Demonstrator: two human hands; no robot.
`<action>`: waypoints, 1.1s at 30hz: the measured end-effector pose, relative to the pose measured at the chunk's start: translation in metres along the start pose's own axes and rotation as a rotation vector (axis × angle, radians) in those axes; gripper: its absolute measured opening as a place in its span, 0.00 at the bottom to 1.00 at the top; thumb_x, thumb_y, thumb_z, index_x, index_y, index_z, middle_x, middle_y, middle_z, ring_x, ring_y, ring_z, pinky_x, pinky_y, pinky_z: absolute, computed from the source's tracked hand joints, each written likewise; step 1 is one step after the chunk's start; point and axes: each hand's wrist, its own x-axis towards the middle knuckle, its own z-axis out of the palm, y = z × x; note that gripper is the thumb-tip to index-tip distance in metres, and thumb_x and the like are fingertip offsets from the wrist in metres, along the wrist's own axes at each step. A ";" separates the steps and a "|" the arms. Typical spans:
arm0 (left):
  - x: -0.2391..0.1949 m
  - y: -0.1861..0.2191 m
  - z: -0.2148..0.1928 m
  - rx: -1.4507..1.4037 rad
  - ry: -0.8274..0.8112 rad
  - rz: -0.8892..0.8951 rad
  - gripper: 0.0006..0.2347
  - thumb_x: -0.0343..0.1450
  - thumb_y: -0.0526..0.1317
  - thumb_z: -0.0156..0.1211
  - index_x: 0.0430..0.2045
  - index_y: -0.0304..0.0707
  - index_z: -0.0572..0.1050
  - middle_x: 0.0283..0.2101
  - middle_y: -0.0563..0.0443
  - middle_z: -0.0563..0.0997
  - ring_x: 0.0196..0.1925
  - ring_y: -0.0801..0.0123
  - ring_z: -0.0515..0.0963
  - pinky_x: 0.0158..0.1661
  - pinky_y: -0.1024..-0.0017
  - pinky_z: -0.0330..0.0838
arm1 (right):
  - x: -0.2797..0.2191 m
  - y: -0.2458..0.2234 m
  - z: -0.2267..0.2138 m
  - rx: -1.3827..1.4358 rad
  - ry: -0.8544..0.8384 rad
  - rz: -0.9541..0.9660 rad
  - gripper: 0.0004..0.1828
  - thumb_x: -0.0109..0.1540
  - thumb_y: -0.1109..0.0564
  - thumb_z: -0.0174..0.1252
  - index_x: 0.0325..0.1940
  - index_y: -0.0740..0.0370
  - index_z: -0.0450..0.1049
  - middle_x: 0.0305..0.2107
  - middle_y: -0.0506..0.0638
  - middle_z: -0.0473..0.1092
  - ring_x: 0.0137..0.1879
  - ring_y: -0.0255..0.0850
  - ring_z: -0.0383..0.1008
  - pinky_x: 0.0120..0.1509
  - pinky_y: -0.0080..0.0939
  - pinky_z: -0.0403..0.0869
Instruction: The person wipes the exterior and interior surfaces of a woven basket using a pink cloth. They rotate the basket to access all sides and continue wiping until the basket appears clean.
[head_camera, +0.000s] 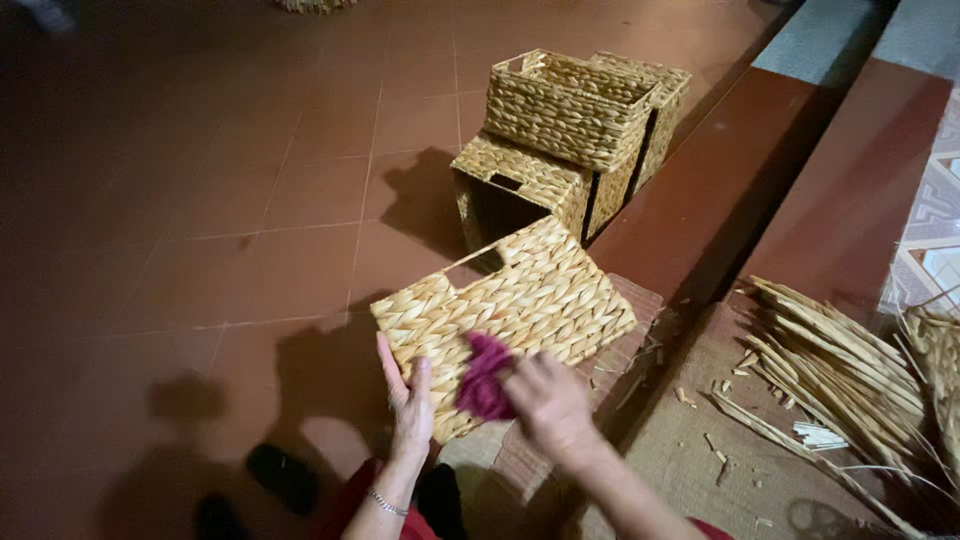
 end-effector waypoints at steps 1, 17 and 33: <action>-0.001 -0.001 -0.001 0.022 -0.002 0.013 0.35 0.75 0.44 0.52 0.76 0.49 0.39 0.75 0.41 0.57 0.73 0.58 0.61 0.68 0.64 0.55 | -0.002 0.017 0.004 -0.056 0.067 0.048 0.24 0.47 0.68 0.69 0.44 0.49 0.75 0.32 0.46 0.68 0.36 0.42 0.60 0.29 0.38 0.67; -0.007 -0.008 -0.004 -0.146 -0.075 0.023 0.32 0.78 0.53 0.38 0.76 0.48 0.36 0.79 0.45 0.45 0.78 0.59 0.50 0.72 0.64 0.45 | -0.006 0.056 0.006 -0.155 0.118 0.297 0.27 0.47 0.59 0.72 0.50 0.61 0.76 0.53 0.62 0.71 0.49 0.56 0.70 0.38 0.50 0.77; -0.013 -0.012 -0.002 -0.129 -0.051 0.017 0.41 0.71 0.41 0.59 0.76 0.53 0.37 0.72 0.37 0.62 0.66 0.57 0.68 0.62 0.62 0.65 | 0.014 -0.019 -0.015 -0.004 0.022 -0.002 0.21 0.47 0.67 0.66 0.43 0.54 0.74 0.38 0.55 0.72 0.34 0.45 0.65 0.27 0.42 0.69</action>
